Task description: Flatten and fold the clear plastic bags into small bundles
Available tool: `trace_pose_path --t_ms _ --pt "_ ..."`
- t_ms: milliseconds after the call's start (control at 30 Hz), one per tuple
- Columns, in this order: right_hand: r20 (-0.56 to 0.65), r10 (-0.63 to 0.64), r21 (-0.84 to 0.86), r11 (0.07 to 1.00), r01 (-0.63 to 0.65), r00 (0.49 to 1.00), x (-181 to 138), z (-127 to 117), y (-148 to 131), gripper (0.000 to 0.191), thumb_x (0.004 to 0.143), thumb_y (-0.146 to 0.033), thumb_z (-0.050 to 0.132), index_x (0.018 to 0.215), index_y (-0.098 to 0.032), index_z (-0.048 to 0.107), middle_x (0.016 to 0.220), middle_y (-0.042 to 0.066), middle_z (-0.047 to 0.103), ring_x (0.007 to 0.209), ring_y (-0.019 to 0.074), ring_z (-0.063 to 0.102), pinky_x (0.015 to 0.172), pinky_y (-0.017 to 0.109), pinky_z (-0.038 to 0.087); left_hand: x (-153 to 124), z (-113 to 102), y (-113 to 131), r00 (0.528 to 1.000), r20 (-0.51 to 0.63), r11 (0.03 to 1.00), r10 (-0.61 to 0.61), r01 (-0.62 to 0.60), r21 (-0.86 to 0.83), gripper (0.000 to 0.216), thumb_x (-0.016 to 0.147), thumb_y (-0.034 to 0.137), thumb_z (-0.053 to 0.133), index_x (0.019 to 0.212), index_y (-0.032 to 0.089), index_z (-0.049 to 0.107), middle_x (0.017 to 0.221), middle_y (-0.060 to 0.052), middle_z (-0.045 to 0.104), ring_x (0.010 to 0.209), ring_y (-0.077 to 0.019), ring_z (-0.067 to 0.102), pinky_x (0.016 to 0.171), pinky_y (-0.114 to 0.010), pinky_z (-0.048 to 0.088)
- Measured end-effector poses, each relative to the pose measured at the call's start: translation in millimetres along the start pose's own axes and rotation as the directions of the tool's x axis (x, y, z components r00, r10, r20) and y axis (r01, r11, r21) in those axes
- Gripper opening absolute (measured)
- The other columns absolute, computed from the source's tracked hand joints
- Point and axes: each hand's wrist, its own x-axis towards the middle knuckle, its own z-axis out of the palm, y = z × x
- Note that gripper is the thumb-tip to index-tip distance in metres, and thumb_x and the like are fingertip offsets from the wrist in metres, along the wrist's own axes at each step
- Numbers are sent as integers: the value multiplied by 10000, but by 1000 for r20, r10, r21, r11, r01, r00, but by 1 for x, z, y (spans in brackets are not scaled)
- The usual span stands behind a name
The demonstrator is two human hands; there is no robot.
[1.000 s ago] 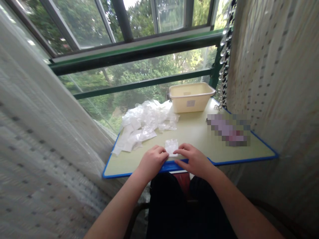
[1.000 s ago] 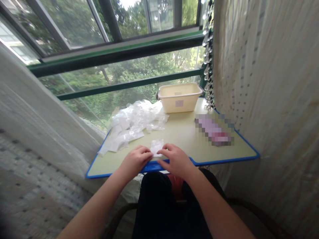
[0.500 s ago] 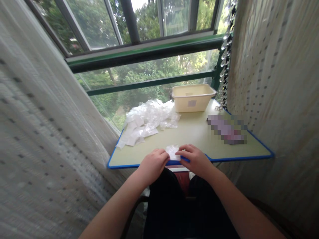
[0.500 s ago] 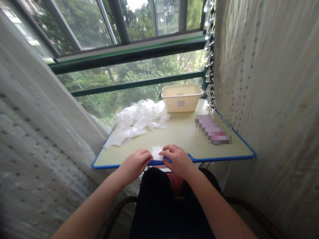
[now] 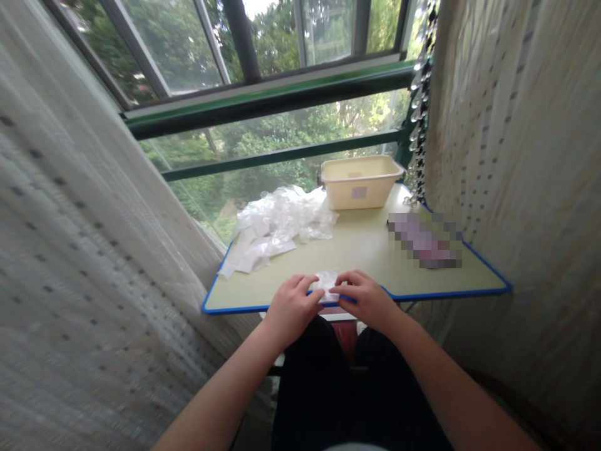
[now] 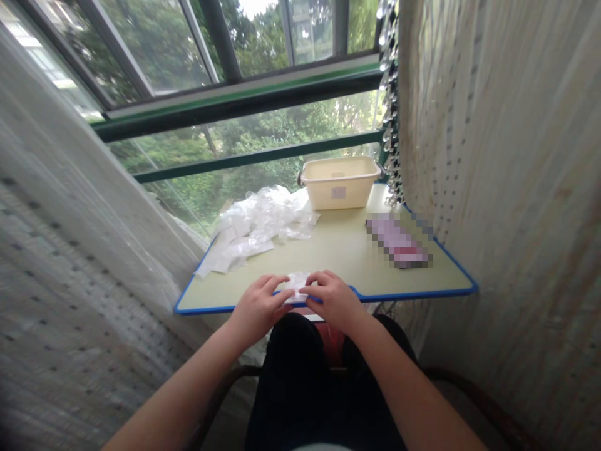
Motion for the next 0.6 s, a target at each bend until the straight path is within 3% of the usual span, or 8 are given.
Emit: trace_pose_path --t_ms 200,367,467,533,600 --pt "5 22 46 999 -22 1000 1 -3 -7 243 788 -201 553 1020 -231 618 961 57 611 892 181 525 814 343 451 1 1 0 999 -40 1000 -2 1 -21 172 854 235 473 828 201 639 1090 -95 549 968 -219 484 825 -385 435" --pt "24 29 7 1000 -29 999 1 -2 -8 134 819 -244 531 887 -222 645 901 54 636 848 179 535 786 343 438 7 -6 10 999 -13 999 -43 43 23 218 866 261 444 775 186 627 968 -88 566 869 -209 493 761 -365 439" --pt "-13 87 18 996 -87 996 1 -3 -6 135 830 -238 517 851 -217 649 888 56 643 837 174 554 786 338 430 11 -8 9 1000 -4 1000 -20 20 -16 214 822 343 522 946 197 617 1040 -96 575 942 -238 497 813 -401 425" --pt "-27 125 52 991 -123 992 0 -3 -4 124 824 -227 527 852 -214 647 902 54 647 844 172 565 794 332 431 15 -6 4 1000 -3 998 20 -20 -66 423 775 367 588 1160 204 526 1162 -101 553 1046 -259 476 885 -425 397" --pt "-31 151 87 985 -148 988 1 -5 -3 112 812 -211 539 848 -211 645 900 51 650 847 172 569 797 327 435 17 -2 -1 998 10 992 70 -68 -109 504 770 324 604 1242 215 462 1210 -88 548 1087 -256 471 914 -421 386"
